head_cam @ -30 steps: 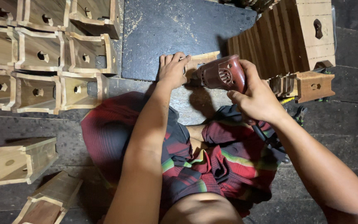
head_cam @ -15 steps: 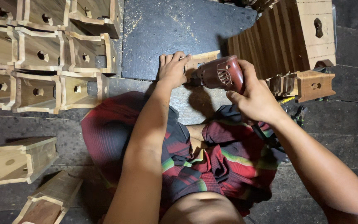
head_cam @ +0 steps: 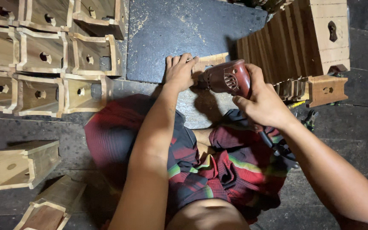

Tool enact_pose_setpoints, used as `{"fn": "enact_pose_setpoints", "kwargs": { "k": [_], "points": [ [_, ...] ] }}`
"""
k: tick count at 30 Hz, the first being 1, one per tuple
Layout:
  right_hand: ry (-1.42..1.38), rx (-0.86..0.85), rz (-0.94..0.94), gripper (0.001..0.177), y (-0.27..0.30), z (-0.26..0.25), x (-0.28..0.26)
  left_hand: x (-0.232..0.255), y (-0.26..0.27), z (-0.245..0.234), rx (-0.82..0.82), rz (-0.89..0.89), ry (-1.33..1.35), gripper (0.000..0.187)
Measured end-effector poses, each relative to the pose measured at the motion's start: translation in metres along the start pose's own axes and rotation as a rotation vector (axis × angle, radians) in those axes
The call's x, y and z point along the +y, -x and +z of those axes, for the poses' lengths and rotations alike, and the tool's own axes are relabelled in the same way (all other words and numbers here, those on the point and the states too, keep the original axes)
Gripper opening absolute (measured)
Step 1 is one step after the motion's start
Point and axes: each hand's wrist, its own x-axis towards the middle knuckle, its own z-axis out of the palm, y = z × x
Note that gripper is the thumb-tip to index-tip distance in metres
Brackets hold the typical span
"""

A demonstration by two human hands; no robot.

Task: The person drills holes into small wooden pieces using a hand-held power drill.

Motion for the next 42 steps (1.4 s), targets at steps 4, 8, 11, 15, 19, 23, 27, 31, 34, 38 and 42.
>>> {"fn": "enact_pose_setpoints", "kwargs": {
  "k": [4, 8, 11, 15, 19, 23, 27, 31, 34, 38, 42],
  "points": [
    [0.012, -0.014, 0.002, 0.078, -0.001, 0.002, -0.006, 0.0, -0.002, 0.003, 0.013, 0.005, 0.002, 0.08],
    [0.01, 0.011, -0.005, 0.079, 0.006, 0.002, -0.011, 0.0, 0.001, 0.004, 0.02, 0.004, 0.003, 0.075],
    [0.021, 0.046, -0.011, 0.08, 0.026, -0.012, -0.023, -0.002, -0.002, 0.001, 0.033, 0.016, -0.002, 0.077],
    [-0.063, 0.209, -0.033, 0.082, 0.066, -0.031, -0.023, 0.003, 0.003, -0.006, 0.049, 0.041, -0.019, 0.079],
    [-0.055, 0.334, -0.019, 0.08, 0.093, -0.036, 0.042, 0.011, 0.01, -0.037, 0.031, 0.089, -0.068, 0.103],
    [-0.224, 0.494, -0.097, 0.085, 0.13, -0.037, 0.073, 0.018, 0.027, -0.093, -0.028, -0.106, 0.084, 0.08],
    [-0.534, 0.572, 0.045, 0.09, 0.17, -0.036, 0.088, -0.049, 0.0, -0.084, 0.218, -0.089, 0.105, 0.086],
    [-0.655, 0.706, 0.083, 0.087, 0.217, -0.019, 0.125, -0.067, -0.014, -0.087, 0.332, -0.22, -0.009, 0.081],
    [-0.767, 0.817, 0.203, 0.087, 0.254, -0.009, 0.138, -0.056, -0.023, -0.07, 0.35, -0.303, 0.032, 0.091],
    [-0.873, 0.948, 0.256, 0.088, 0.296, -0.004, 0.153, 0.003, -0.006, -0.047, 0.444, -0.238, -0.076, 0.077],
    [-0.93, 1.024, 0.323, 0.088, 0.326, -0.005, 0.159, 0.128, 0.048, -0.036, 0.694, 0.355, 0.143, 0.026]
  ]
}}
